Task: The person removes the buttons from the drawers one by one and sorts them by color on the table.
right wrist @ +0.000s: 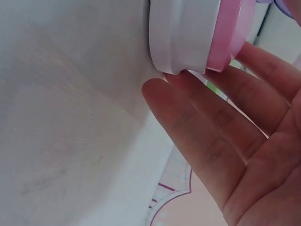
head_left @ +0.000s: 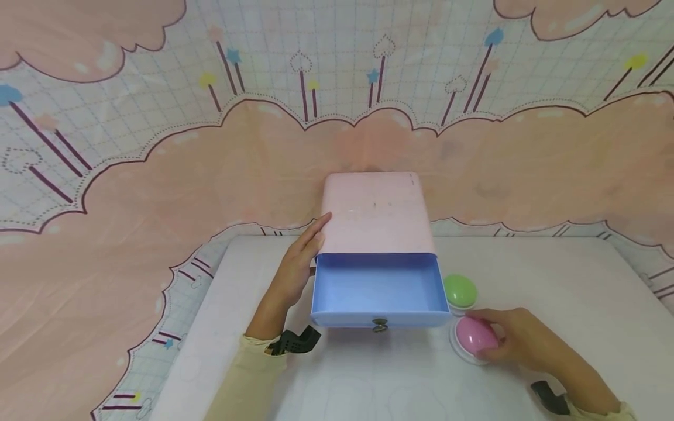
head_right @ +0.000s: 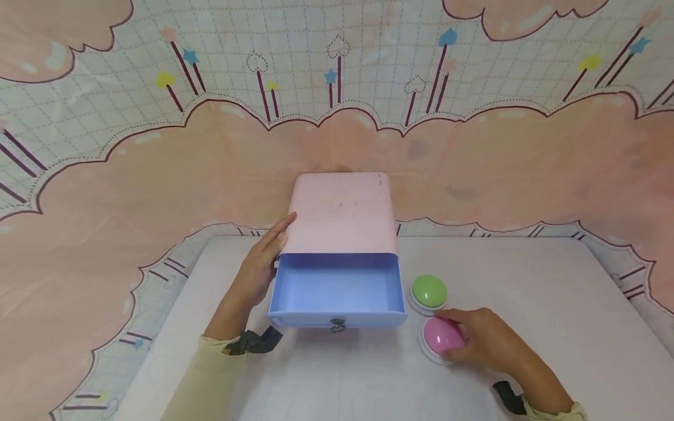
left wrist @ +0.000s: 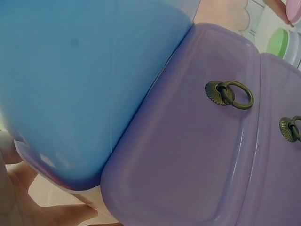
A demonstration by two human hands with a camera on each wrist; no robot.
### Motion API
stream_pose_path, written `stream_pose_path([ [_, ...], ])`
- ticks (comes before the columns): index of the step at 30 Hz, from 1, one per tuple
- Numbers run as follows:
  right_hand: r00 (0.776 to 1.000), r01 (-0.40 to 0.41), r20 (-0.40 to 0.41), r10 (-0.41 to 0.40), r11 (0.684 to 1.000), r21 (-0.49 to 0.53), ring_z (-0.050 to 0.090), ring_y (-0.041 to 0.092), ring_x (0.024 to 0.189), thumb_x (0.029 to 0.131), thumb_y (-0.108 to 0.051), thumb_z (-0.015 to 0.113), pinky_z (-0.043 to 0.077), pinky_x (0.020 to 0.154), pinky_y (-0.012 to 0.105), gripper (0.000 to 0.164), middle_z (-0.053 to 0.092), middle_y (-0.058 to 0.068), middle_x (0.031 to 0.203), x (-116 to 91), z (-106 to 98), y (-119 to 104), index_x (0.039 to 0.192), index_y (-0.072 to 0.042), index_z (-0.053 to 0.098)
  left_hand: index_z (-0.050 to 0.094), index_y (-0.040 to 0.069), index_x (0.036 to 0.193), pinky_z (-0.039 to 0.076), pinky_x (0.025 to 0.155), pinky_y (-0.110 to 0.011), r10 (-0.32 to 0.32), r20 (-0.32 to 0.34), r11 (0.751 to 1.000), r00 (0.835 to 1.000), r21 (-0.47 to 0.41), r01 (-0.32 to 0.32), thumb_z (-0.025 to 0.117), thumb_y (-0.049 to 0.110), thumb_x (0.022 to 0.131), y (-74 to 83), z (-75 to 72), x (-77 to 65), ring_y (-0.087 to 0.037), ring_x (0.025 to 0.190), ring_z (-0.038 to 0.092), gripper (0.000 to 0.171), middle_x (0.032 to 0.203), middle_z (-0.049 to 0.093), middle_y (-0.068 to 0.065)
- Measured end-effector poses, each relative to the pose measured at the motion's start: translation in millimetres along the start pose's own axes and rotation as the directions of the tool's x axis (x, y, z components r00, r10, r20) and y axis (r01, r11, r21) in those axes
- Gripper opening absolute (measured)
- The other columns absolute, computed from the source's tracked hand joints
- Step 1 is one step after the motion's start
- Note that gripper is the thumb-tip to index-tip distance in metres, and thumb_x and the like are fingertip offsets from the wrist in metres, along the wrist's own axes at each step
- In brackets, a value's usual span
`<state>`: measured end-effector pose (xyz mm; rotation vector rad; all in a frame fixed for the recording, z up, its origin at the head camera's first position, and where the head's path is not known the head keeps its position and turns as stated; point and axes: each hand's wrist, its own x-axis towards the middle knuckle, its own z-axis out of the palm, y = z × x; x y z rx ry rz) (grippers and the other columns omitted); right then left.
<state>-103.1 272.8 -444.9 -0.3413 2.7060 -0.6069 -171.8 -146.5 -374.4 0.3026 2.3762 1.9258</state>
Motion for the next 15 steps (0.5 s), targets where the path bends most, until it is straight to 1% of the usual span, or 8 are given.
stream_pose_path([
  [4,1.0,0.002,0.006,-0.002,1.0,0.0,0.065,0.025,0.115,0.071,-0.048,0.09,0.055,0.097,0.056,0.076,0.072,0.004,0.128,-0.4,0.7,1.0,0.137,-0.02,0.066,0.04,0.049,0.153,0.038,0.106,-0.074,0.004,0.005,1.0,1.0,0.002,-0.004,0.039,0.047,0.108,-0.2,0.4,-0.5,-0.033,0.154,0.03,0.045,0.167,0.027,0.012],
  [10,0.999,-0.039,0.004,0.039,0.999,-0.023,0.065,0.024,0.112,0.071,-0.05,0.09,0.056,0.095,0.055,0.078,0.072,0.004,0.127,1.3,-0.1,-1.0,0.138,-0.018,0.065,0.04,0.048,0.153,0.038,0.105,-0.075,0.017,0.003,1.0,1.0,-0.001,-0.017,0.039,0.047,0.108,0.3,0.5,0.3,-0.035,0.153,0.031,0.045,0.168,0.027,0.01],
  [15,0.998,-0.064,0.008,0.064,0.998,-0.001,0.065,0.025,0.114,0.071,-0.049,0.09,0.055,0.096,0.056,0.078,0.071,0.006,0.129,1.0,0.6,-3.6,0.139,-0.018,0.064,0.04,0.049,0.153,0.038,0.105,-0.075,0.006,0.002,1.0,1.0,-0.006,-0.006,0.039,0.046,0.108,-0.2,0.7,-0.2,-0.036,0.153,0.032,0.045,0.168,0.027,0.01],
])
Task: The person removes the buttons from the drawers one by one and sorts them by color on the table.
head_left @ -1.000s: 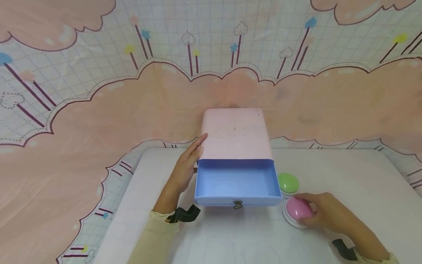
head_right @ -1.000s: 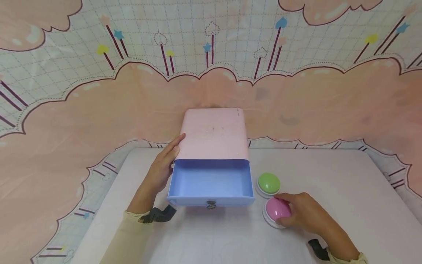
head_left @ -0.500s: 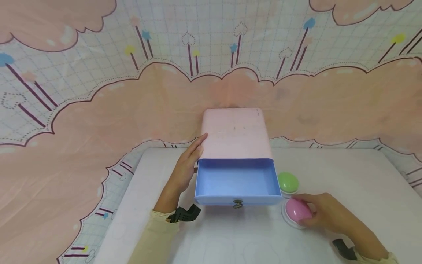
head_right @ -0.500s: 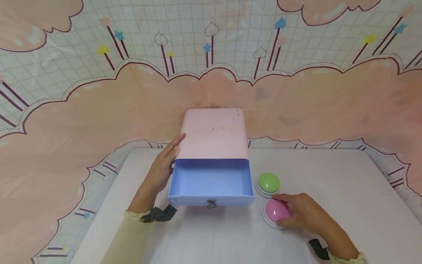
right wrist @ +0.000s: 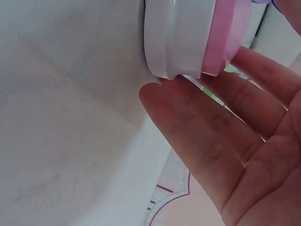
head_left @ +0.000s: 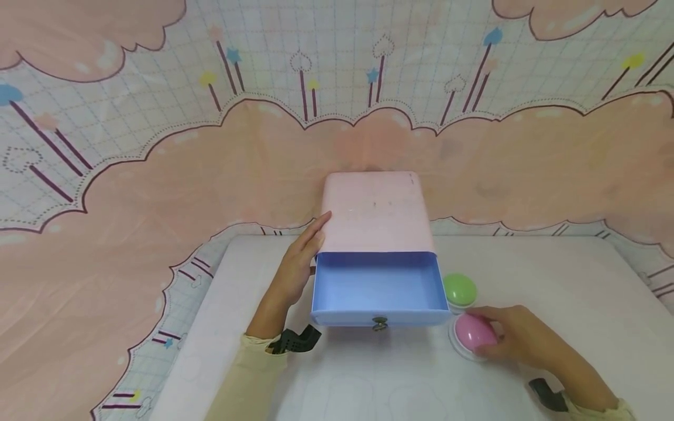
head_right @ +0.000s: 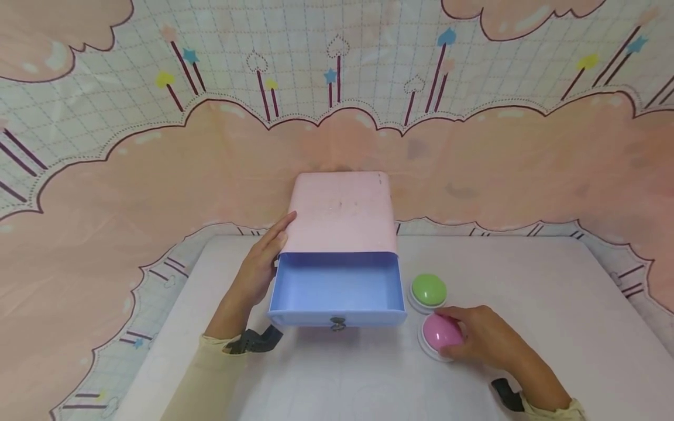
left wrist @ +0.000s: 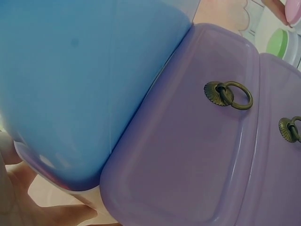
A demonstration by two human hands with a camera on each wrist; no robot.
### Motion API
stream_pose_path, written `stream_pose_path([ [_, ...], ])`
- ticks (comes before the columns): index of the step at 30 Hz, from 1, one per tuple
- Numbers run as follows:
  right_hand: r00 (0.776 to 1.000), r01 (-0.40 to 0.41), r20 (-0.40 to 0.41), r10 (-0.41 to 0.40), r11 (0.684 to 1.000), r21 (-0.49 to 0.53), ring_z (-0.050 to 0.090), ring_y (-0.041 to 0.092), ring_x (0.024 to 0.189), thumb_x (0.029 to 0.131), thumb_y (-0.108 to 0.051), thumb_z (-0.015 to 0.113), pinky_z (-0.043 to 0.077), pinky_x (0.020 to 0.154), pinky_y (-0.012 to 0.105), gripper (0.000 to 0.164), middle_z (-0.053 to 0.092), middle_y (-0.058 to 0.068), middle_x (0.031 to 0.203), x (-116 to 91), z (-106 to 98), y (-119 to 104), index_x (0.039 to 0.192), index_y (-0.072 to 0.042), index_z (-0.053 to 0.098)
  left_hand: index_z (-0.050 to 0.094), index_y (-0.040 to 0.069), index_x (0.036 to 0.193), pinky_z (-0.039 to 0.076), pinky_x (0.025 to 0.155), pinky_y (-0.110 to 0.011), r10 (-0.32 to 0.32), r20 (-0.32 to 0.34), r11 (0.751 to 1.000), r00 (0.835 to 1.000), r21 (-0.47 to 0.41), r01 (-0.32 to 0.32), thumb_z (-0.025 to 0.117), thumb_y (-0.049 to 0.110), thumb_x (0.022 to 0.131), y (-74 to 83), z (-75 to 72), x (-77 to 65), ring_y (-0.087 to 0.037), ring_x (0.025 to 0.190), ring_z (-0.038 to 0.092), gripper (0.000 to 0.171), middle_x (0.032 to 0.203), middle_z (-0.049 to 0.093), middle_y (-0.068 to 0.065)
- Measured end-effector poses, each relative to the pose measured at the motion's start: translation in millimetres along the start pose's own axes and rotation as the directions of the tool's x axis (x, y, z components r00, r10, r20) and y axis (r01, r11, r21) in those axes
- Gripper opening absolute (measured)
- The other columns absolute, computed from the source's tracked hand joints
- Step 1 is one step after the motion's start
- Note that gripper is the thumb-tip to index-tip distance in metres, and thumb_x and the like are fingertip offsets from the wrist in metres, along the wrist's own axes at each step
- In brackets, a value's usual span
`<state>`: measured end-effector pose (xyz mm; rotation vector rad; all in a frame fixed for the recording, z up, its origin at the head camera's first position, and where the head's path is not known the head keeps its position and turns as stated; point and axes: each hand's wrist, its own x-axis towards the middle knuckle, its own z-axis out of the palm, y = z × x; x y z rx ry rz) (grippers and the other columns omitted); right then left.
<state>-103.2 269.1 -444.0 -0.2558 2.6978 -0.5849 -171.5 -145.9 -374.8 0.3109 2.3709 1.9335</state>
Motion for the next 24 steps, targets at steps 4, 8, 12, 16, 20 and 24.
stream_pose_path([
  [4,1.0,-0.019,0.014,0.018,1.0,0.02,0.064,0.028,0.116,0.072,-0.049,0.09,0.055,0.096,0.057,0.079,0.07,0.007,0.131,0,1,0,0.14,-0.019,0.064,0.04,0.049,0.152,0.038,0.105,-0.075,-0.008,0.003,1.0,1.0,-0.002,0.008,0.039,0.046,0.108,-0.8,-0.2,-0.4,-0.035,0.153,0.031,0.044,0.168,0.026,0.011],
  [8,1.0,-0.013,0.01,0.013,0.999,0.03,0.063,0.029,0.118,0.072,-0.048,0.09,0.056,0.095,0.056,0.079,0.07,0.006,0.131,1,1,1,0.141,-0.02,0.063,0.04,0.05,0.152,0.038,0.105,-0.075,-0.006,0.003,1.0,1.0,0.01,0.006,0.039,0.047,0.108,-0.6,-0.4,-0.3,-0.034,0.154,0.029,0.044,0.168,0.026,0.012],
  [12,1.0,-0.02,0.02,0.019,0.999,0.042,0.062,0.032,0.12,0.072,-0.05,0.089,0.056,0.095,0.056,0.08,0.069,0.007,0.133,1,0,1,0.142,-0.021,0.062,0.04,0.05,0.152,0.037,0.105,-0.076,0.0,0.002,1.0,1.0,0.012,0.0,0.039,0.048,0.108,0.0,-1.1,0.5,-0.035,0.154,0.03,0.044,0.167,0.027,0.012],
  [16,0.999,-0.026,0.026,0.024,0.998,0.065,0.061,0.034,0.123,0.074,-0.052,0.087,0.053,0.097,0.06,0.079,0.069,0.007,0.133,2,-1,2,0.142,-0.021,0.062,0.04,0.05,0.152,0.037,0.105,-0.075,0.002,-0.003,1.0,1.0,0.018,-0.002,0.039,0.048,0.108,-0.3,-1.5,0.8,-0.035,0.154,0.029,0.045,0.167,0.027,0.012],
  [20,0.999,-0.032,0.014,0.031,0.998,0.061,0.063,0.035,0.121,0.078,-0.049,0.085,0.054,0.093,0.062,0.071,0.07,0.007,0.131,3,-5,1,0.14,-0.022,0.063,0.04,0.049,0.153,0.037,0.105,-0.075,-0.001,-0.002,1.0,1.0,0.012,0.001,0.039,0.048,0.108,-1.2,-1.5,0.5,-0.036,0.154,0.03,0.045,0.168,0.027,0.011],
  [24,0.999,-0.038,-0.016,0.039,0.999,0.038,0.066,0.037,0.115,0.081,-0.044,0.084,0.058,0.087,0.058,0.066,0.07,0.01,0.129,1,-12,-3,0.141,-0.023,0.063,0.04,0.049,0.152,0.037,0.106,-0.076,-0.003,0.004,1.0,1.0,0.003,0.003,0.039,0.047,0.108,-0.6,-1.1,0.0,-0.036,0.153,0.03,0.044,0.168,0.027,0.011],
])
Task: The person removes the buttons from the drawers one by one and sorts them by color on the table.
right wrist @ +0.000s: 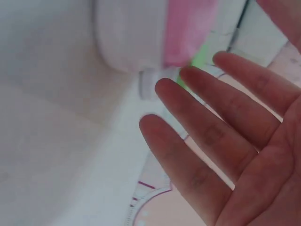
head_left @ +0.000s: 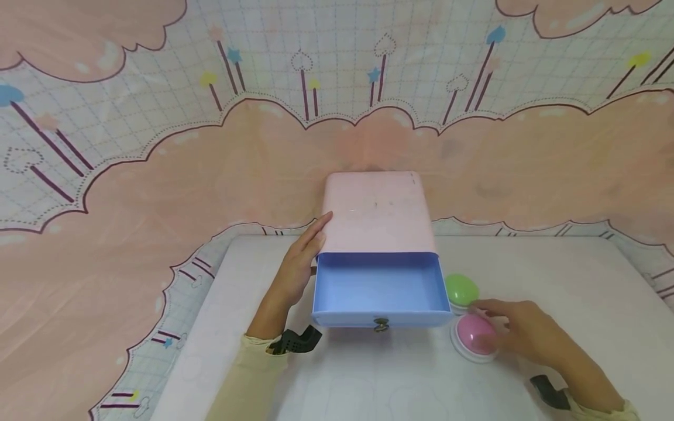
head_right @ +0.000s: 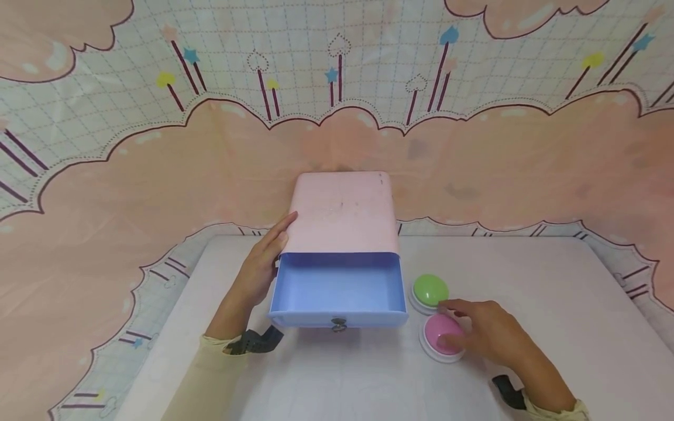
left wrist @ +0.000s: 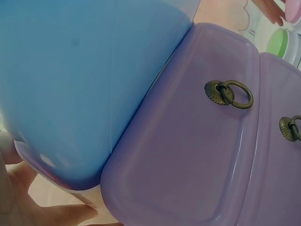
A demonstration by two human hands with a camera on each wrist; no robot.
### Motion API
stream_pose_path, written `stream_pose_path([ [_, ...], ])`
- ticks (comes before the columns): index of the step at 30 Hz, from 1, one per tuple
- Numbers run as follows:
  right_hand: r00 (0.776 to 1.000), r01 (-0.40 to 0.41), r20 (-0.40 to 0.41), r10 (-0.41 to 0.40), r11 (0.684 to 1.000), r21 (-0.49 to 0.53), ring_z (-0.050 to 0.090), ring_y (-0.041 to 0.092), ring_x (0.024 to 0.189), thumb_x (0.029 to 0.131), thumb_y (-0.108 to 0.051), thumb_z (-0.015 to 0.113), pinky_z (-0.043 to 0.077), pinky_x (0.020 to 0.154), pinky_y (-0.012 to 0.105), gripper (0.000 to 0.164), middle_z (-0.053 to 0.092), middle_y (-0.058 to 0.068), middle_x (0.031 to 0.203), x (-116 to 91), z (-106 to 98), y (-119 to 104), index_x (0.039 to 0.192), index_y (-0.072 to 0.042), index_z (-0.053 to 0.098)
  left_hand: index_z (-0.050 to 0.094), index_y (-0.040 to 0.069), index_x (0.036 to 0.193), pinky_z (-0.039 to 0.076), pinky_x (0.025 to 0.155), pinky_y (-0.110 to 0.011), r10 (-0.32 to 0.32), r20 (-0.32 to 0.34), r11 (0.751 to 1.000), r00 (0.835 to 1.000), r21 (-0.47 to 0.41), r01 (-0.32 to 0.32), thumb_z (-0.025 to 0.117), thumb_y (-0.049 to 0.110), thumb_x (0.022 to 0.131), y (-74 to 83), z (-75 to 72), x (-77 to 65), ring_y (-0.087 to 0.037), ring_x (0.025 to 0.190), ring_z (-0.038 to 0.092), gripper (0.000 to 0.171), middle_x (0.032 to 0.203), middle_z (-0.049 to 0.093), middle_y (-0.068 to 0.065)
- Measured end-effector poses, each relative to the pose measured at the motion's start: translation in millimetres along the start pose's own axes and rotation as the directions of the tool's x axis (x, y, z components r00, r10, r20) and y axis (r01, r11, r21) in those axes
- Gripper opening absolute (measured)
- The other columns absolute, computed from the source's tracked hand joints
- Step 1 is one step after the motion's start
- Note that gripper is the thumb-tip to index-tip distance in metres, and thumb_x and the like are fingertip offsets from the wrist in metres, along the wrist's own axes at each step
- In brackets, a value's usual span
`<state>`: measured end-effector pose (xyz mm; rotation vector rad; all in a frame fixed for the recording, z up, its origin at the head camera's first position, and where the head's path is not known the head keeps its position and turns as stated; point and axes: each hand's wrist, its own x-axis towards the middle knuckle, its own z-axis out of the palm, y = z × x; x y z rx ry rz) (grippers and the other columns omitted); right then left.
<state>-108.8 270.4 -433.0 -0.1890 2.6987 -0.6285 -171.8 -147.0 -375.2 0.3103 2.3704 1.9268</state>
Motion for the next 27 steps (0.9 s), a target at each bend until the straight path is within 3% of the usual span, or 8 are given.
stream_pose_path([
  [8,0.987,0.101,-0.129,-0.099,0.995,0.011,0.071,0.026,0.107,0.083,-0.061,0.076,0.062,0.082,0.045,0.068,0.074,0.004,0.123,-11,-6,-14,0.135,-0.019,0.067,0.04,0.049,0.152,0.036,0.106,-0.075,0.011,0.003,1.0,1.0,0.0,-0.011,0.039,0.047,0.108,0.9,0.2,-0.4,-0.035,0.154,0.029,0.044,0.167,0.027,0.012],
  [18,0.924,0.252,-0.303,-0.232,0.967,0.03,0.073,0.016,0.098,0.088,-0.047,0.078,0.063,0.078,0.037,0.048,0.076,-0.001,0.118,-26,-9,-41,0.126,-0.018,0.072,0.039,0.048,0.154,0.037,0.106,-0.075,0.012,0.006,1.0,1.0,-0.003,-0.012,0.038,0.046,0.109,0.2,-0.2,-0.9,-0.036,0.153,0.03,0.045,0.168,0.026,0.01],
  [22,0.878,0.321,-0.386,-0.285,0.946,0.032,0.073,0.009,0.095,0.09,-0.038,0.078,0.062,0.073,0.029,0.043,0.076,-0.005,0.117,-32,-8,-51,0.129,-0.02,0.07,0.04,0.048,0.153,0.035,0.107,-0.075,0.008,0.004,1.0,1.0,-0.001,-0.008,0.038,0.045,0.109,1.6,0.2,-1.1,-0.035,0.154,0.029,0.045,0.168,0.027,0.011],
  [27,0.775,0.482,-0.476,-0.416,0.876,0.019,0.072,0.001,0.094,0.094,-0.016,0.073,0.059,0.071,0.022,0.049,0.078,-0.007,0.113,-36,-3,-63,0.141,-0.021,0.061,0.04,0.048,0.153,0.035,0.107,-0.075,0.004,0.002,1.0,1.0,0.003,-0.004,0.038,0.046,0.108,1.3,0.2,-1.0,-0.034,0.154,0.029,0.045,0.167,0.027,0.011],
])
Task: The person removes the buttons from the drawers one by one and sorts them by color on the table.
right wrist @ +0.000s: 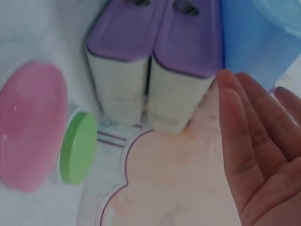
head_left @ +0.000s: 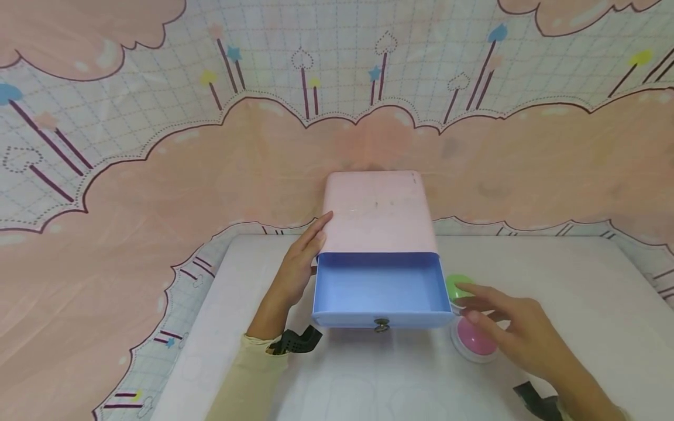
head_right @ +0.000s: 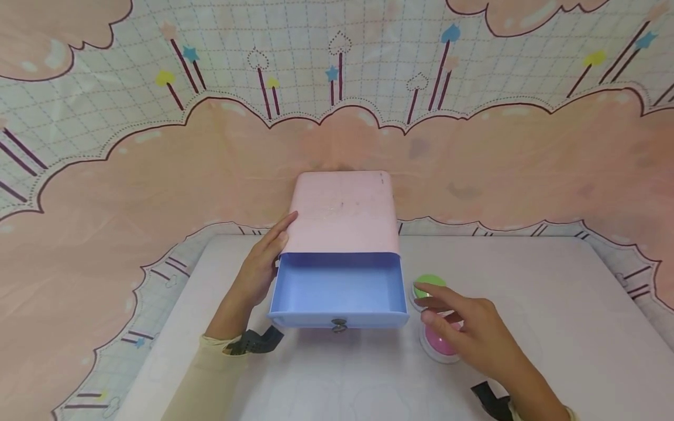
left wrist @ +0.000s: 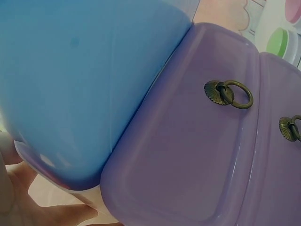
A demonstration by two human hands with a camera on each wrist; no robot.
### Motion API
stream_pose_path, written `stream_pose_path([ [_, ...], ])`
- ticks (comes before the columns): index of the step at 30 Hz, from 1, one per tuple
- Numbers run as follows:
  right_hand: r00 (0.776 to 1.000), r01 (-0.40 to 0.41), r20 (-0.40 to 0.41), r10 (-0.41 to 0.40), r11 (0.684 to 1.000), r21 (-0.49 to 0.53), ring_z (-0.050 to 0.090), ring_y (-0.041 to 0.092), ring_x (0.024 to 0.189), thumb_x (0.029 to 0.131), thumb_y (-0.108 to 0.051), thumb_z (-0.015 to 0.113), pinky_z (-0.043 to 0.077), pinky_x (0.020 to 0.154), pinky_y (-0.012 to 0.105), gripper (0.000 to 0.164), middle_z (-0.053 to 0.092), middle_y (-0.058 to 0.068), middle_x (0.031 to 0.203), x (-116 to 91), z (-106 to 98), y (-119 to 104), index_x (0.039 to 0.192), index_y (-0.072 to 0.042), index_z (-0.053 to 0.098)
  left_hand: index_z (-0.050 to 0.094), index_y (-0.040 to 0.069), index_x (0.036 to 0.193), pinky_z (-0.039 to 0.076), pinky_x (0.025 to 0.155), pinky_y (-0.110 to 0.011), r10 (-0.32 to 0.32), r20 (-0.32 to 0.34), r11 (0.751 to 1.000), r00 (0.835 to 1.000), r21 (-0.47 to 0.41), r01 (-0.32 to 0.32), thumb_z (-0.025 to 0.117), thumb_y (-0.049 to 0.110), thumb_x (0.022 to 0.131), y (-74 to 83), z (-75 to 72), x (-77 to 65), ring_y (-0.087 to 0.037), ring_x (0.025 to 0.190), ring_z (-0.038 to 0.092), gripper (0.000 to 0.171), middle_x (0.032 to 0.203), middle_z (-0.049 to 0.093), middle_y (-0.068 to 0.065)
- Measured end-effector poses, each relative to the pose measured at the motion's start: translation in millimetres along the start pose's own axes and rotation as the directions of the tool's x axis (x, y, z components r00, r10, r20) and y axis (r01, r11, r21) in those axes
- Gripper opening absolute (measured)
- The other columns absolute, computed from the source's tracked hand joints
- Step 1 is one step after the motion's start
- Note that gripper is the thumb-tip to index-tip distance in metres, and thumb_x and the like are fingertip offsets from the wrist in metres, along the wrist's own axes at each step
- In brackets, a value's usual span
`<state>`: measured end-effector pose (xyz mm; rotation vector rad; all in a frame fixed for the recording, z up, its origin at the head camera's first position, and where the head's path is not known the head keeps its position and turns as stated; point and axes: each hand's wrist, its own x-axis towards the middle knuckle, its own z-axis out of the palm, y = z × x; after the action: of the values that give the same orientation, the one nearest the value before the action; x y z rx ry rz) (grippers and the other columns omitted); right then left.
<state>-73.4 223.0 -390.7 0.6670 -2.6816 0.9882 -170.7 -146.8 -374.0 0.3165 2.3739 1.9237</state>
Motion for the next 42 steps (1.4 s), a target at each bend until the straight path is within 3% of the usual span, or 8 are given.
stream_pose_path([
  [4,0.991,0.131,-0.028,-0.13,0.989,0.061,0.074,0.005,0.093,0.091,-0.004,0.072,0.06,0.071,0.022,0.055,0.078,-0.001,0.112,2,4,-5,0.143,-0.018,0.059,0.04,0.048,0.153,0.037,0.106,-0.075,-0.009,-0.006,1.0,1.0,-0.006,0.009,0.039,0.046,0.108,-1.1,-0.3,0.6,-0.035,0.153,0.032,0.045,0.167,0.028,0.01],
  [10,0.971,0.228,-0.097,-0.219,0.969,0.094,0.075,0.006,0.087,0.084,-0.001,0.078,0.055,0.079,0.01,0.049,0.079,0.002,0.111,3,8,-8,0.131,-0.013,0.07,0.04,0.047,0.153,0.039,0.105,-0.075,-0.016,-0.009,1.0,1.0,-0.006,0.016,0.04,0.045,0.108,-0.5,0.2,1.1,-0.036,0.151,0.034,0.045,0.168,0.027,0.008],
  [16,0.948,0.295,-0.155,-0.279,0.951,0.093,0.063,-0.003,0.07,0.076,0.002,0.083,0.051,0.067,0.008,0.046,0.08,0.005,0.095,8,13,-10,0.119,-0.013,0.077,0.04,0.049,0.153,0.039,0.105,-0.074,-0.01,-0.01,1.0,1.0,0.006,0.01,0.04,0.047,0.108,0.5,-0.5,2.2,-0.037,0.151,0.034,0.045,0.167,0.028,0.009],
  [23,0.951,0.274,-0.174,-0.257,0.958,0.083,0.06,-0.005,0.068,0.076,0.003,0.083,0.053,0.069,0.009,0.037,0.08,-0.002,0.089,10,14,-14,0.109,-0.014,0.08,0.04,0.049,0.153,0.038,0.106,-0.075,-0.018,-0.004,1.0,1.0,-0.001,0.018,0.04,0.047,0.108,-1.1,-1.1,1.5,-0.036,0.152,0.032,0.045,0.168,0.026,0.008],
  [30,0.956,0.245,-0.194,-0.221,0.963,0.11,0.063,-0.002,0.068,0.076,0.005,0.082,0.053,0.061,0.012,0.034,0.08,0.002,0.089,11,17,-13,0.106,-0.013,0.081,0.04,0.05,0.152,0.038,0.105,-0.075,-0.014,-0.006,1.0,1.0,-0.002,0.014,0.04,0.047,0.108,-0.3,-0.2,2.5,-0.036,0.152,0.033,0.045,0.168,0.028,0.009],
  [42,0.99,0.085,-0.125,-0.066,0.985,0.152,0.074,0.005,0.077,0.084,-0.001,0.079,0.058,0.068,0.015,0.024,0.08,0.009,0.097,16,14,-17,0.107,-0.011,0.08,0.04,0.05,0.152,0.038,0.105,-0.075,-0.021,-0.011,1.0,1.0,0.002,0.021,0.04,0.048,0.108,0.1,0.4,1.8,-0.036,0.152,0.033,0.045,0.168,0.028,0.008],
])
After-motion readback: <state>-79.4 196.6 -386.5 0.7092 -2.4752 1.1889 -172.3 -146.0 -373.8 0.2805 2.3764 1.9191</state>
